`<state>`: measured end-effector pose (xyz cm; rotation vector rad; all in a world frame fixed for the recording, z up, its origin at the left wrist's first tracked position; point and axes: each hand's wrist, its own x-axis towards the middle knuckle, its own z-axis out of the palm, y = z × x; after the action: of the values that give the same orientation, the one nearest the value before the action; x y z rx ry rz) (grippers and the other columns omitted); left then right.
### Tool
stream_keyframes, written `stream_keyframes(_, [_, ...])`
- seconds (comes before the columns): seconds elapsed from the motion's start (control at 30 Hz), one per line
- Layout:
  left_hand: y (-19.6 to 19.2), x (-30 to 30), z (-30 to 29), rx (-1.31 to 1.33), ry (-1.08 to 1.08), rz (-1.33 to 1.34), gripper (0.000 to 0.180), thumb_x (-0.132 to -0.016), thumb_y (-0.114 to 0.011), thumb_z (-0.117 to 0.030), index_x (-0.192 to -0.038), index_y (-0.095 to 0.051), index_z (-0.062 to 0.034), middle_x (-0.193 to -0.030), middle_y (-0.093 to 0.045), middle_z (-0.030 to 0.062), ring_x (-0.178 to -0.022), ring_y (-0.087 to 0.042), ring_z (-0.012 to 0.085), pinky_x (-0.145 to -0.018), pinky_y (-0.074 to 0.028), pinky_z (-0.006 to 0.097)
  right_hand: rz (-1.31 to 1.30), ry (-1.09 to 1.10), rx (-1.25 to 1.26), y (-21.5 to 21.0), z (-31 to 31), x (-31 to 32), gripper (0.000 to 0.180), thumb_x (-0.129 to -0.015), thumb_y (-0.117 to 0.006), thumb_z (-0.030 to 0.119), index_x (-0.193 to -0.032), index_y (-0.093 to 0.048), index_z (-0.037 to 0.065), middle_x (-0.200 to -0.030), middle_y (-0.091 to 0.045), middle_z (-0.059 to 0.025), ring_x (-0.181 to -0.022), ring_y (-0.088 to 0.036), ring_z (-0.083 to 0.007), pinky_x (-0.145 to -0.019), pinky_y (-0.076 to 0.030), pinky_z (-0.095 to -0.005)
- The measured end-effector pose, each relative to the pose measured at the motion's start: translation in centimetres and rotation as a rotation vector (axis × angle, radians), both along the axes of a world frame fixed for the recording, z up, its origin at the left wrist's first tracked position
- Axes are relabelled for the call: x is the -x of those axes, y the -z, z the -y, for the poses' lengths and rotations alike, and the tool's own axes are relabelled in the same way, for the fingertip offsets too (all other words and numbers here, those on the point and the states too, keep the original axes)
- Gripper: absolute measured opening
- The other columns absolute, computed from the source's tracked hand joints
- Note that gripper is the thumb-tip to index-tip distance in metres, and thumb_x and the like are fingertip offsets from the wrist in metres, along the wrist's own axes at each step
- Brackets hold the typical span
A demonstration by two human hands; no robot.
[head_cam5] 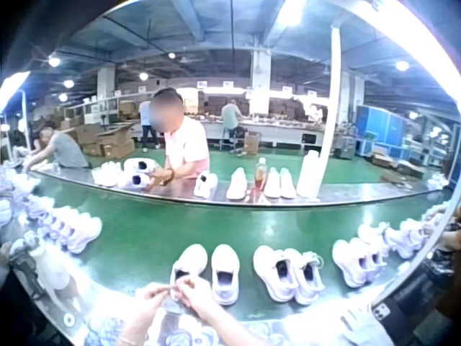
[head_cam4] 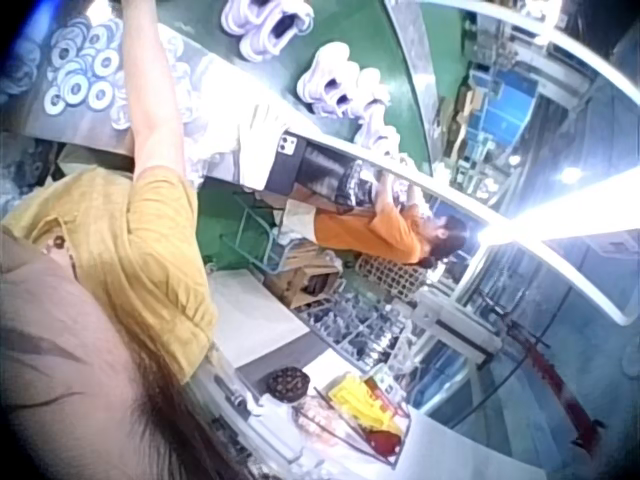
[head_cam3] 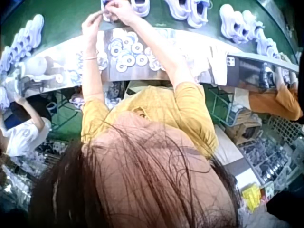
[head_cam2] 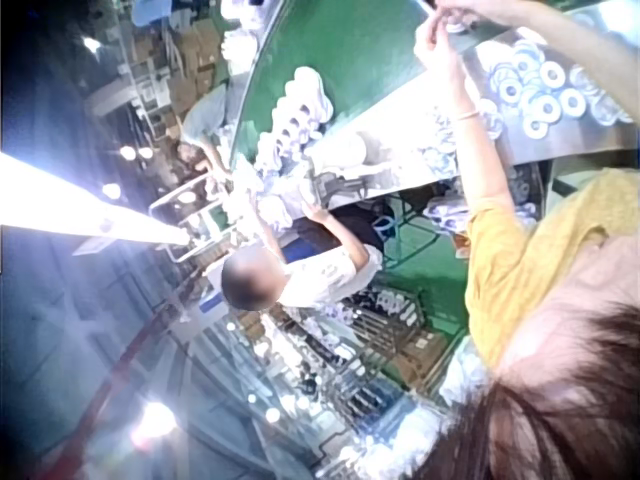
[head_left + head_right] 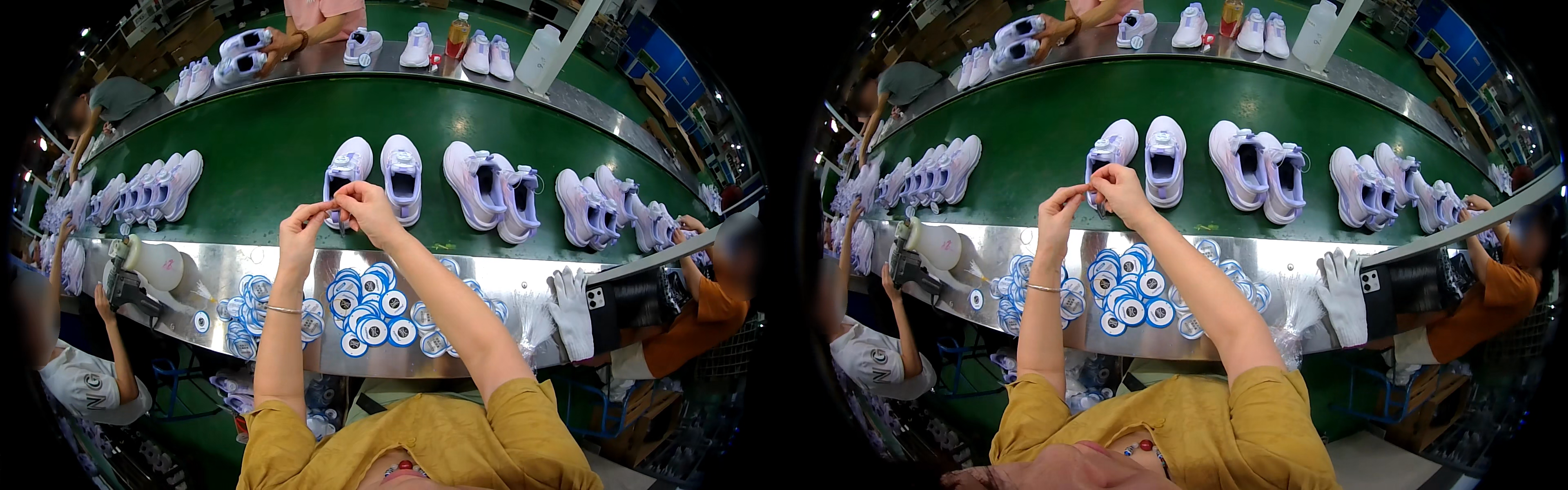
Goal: The person attaches small circular tags to the tongue of light-colored sneakers moving along a conveyor belt. The person repeatedly picks tags from a pile, places them on each shoe, and moves the shoes forward.
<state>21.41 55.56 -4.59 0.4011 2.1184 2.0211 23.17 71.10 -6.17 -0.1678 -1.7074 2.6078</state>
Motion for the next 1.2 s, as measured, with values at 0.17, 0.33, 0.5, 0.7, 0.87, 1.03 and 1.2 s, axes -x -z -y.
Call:
stream_keyframes(0.17, [0.4,0.5,0.4,0.015,0.007,0.033,0.035,-0.086,-0.059,0.002,-0.120,-0.059,0.0007,-0.082,-0.060,0.0004,-0.079,-0.056,0.0072,-0.077,-0.045,0.021,-0.086,-0.067,-0.240,-0.7,-0.1,-0.2,0.011,-0.086,-0.056,0.009,-0.087,-0.062,-0.002,-0.074,-0.064,-0.0060,-0.061,-0.055,-0.0091,-0.053,-0.043,-0.0239])
stream_keyframes(0.33, [-0.3,0.6,0.3,0.056,0.043,0.004,0.040,-0.085,-0.060,0.003,-0.124,-0.055,0.0003,-0.081,-0.060,0.0003,-0.079,-0.056,0.0072,-0.075,-0.045,0.021,-0.182,-0.043,-0.392,-0.1,-0.2,0.5,0.014,-0.084,-0.057,0.010,-0.086,-0.062,-0.004,-0.074,-0.065,-0.0087,-0.067,-0.060,-0.0142,-0.060,-0.047,-0.0279])
stream_keyframes(0.5, [-0.3,0.7,0.7,0.081,0.059,-0.005,0.041,-0.084,-0.060,0.003,-0.125,-0.055,-0.0004,-0.082,-0.060,0.0005,-0.078,-0.056,0.0074,-0.075,-0.045,0.020,-0.145,-0.129,-0.488,-0.7,-0.2,0.4,0.015,-0.088,-0.058,0.011,-0.091,-0.062,-0.003,-0.080,-0.063,-0.0066,-0.074,-0.057,-0.0118,-0.066,-0.046,-0.0263])
stream_keyframes(0.7, [0.3,1.1,0.8,0.042,0.066,0.007,0.044,-0.084,-0.061,0.003,-0.127,-0.053,0.0012,-0.086,-0.063,0.0029,-0.083,-0.059,0.0096,-0.078,-0.047,0.022,-0.213,-0.024,-0.643,0.2,0.4,0.7,0.013,-0.082,-0.061,0.009,-0.091,-0.061,-0.001,-0.078,-0.062,-0.0088,-0.072,-0.058,-0.0149,-0.064,-0.046,-0.0287])
stream_keyframes(0.87, [1.0,1.5,0.7,-0.001,0.027,0.042,0.043,-0.084,-0.060,0.005,-0.126,-0.052,0.0043,-0.088,-0.066,0.0071,-0.082,-0.061,0.0117,-0.077,-0.048,0.023,-0.324,0.130,-0.668,0.4,1.2,0.9,0.013,-0.076,-0.059,0.002,-0.089,-0.060,0.000,-0.074,-0.061,-0.0115,-0.068,-0.060,-0.0194,-0.062,-0.048,-0.0320])
stream_keyframes(1.03, [1.6,1.9,1.2,-0.063,0.052,0.061,0.041,-0.085,-0.059,0.007,-0.125,-0.052,0.0070,-0.090,-0.066,0.0075,-0.083,-0.060,0.0100,-0.077,-0.048,0.021,-0.276,0.203,-0.587,0.7,2.3,1.0,0.014,-0.075,-0.060,0.002,-0.090,-0.060,0.000,-0.076,-0.064,-0.0142,-0.069,-0.063,-0.0238,-0.063,-0.049,-0.0325])
stream_keyframes(1.2, [1.1,1.4,0.6,-0.031,0.055,0.043,0.038,-0.087,-0.059,0.003,-0.124,-0.055,0.0050,-0.093,-0.066,0.0060,-0.084,-0.061,0.0095,-0.079,-0.047,0.021,-0.266,0.244,-0.526,0.5,2.3,0.8,0.011,-0.073,-0.060,0.002,-0.084,-0.059,0.000,-0.075,-0.064,-0.0159,-0.069,-0.063,-0.0275,-0.062,-0.049,-0.0344])
